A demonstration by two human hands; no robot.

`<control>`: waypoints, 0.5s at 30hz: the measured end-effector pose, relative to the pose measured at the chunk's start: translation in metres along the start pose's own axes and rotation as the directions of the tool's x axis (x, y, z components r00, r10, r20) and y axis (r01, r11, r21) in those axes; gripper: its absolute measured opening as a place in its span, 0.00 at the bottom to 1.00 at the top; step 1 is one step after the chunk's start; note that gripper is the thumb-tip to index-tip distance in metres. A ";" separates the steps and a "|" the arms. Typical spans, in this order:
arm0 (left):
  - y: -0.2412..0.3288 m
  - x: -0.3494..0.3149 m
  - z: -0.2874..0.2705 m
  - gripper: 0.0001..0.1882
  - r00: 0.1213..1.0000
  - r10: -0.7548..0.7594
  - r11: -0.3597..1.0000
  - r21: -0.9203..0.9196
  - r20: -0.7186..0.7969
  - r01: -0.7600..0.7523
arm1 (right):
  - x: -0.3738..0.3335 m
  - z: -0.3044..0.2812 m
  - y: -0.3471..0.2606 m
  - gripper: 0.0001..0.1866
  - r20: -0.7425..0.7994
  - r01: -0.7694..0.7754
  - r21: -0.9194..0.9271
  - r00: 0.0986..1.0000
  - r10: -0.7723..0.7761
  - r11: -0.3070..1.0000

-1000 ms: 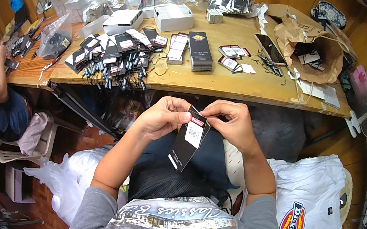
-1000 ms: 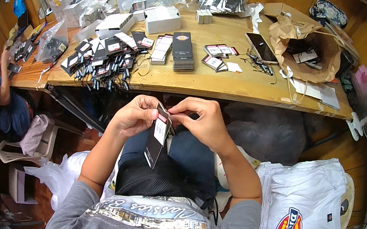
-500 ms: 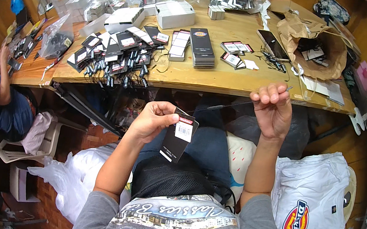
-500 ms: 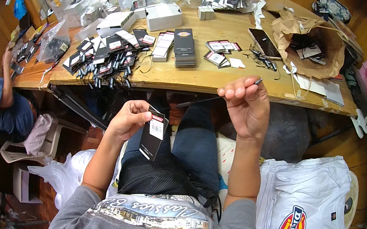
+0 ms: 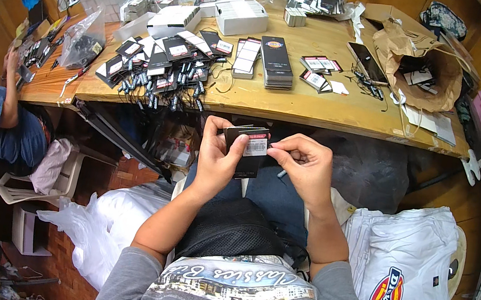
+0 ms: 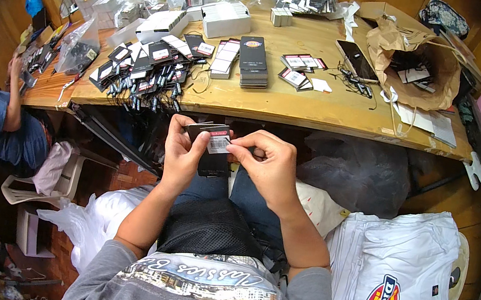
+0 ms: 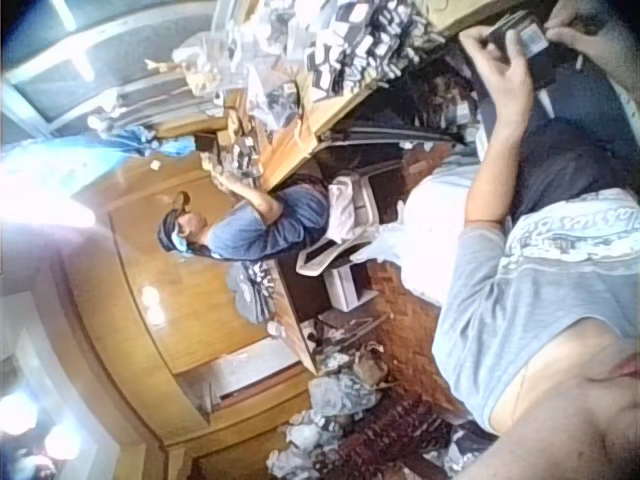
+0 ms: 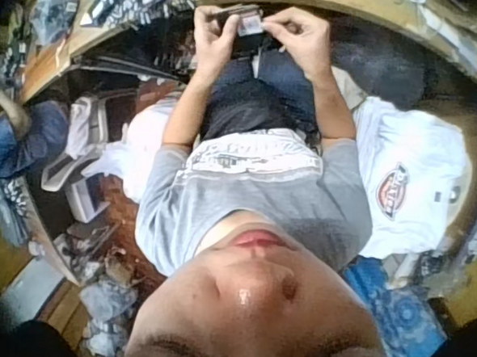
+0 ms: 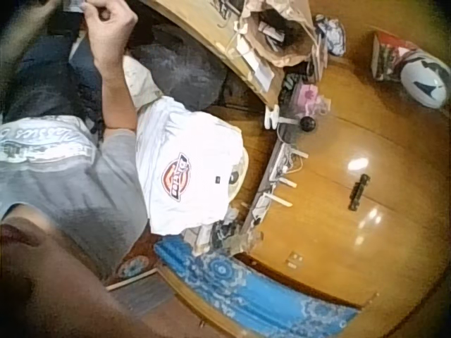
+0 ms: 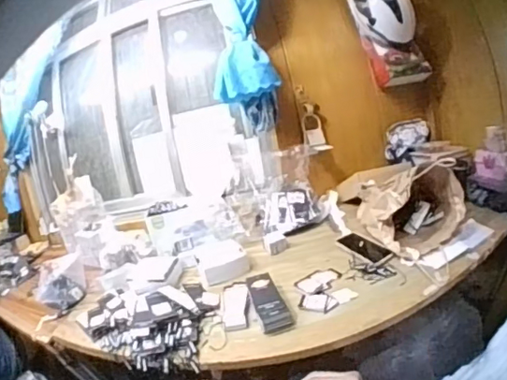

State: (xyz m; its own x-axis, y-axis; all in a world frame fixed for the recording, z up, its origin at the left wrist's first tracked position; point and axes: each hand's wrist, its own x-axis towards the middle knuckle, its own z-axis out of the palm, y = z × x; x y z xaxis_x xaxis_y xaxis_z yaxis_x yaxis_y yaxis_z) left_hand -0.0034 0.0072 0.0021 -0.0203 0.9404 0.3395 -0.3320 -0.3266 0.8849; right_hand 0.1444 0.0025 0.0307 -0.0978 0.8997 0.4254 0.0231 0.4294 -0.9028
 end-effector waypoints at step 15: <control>0.016 0.001 0.005 0.11 0.817 0.508 0.607 0.561 0.271 -0.563 | -0.001 0.005 0.004 0.03 0.051 -0.074 -0.084 0.996 0.079 0.994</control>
State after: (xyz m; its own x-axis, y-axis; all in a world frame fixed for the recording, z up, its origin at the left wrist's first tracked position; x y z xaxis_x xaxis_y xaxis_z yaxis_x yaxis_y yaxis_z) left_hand -0.0041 0.0022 0.0182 0.0699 0.5770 0.8137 0.3392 -0.7809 0.5246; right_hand 0.1399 0.0028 0.0260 -0.1464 0.9256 0.3491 0.1142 0.3664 -0.9234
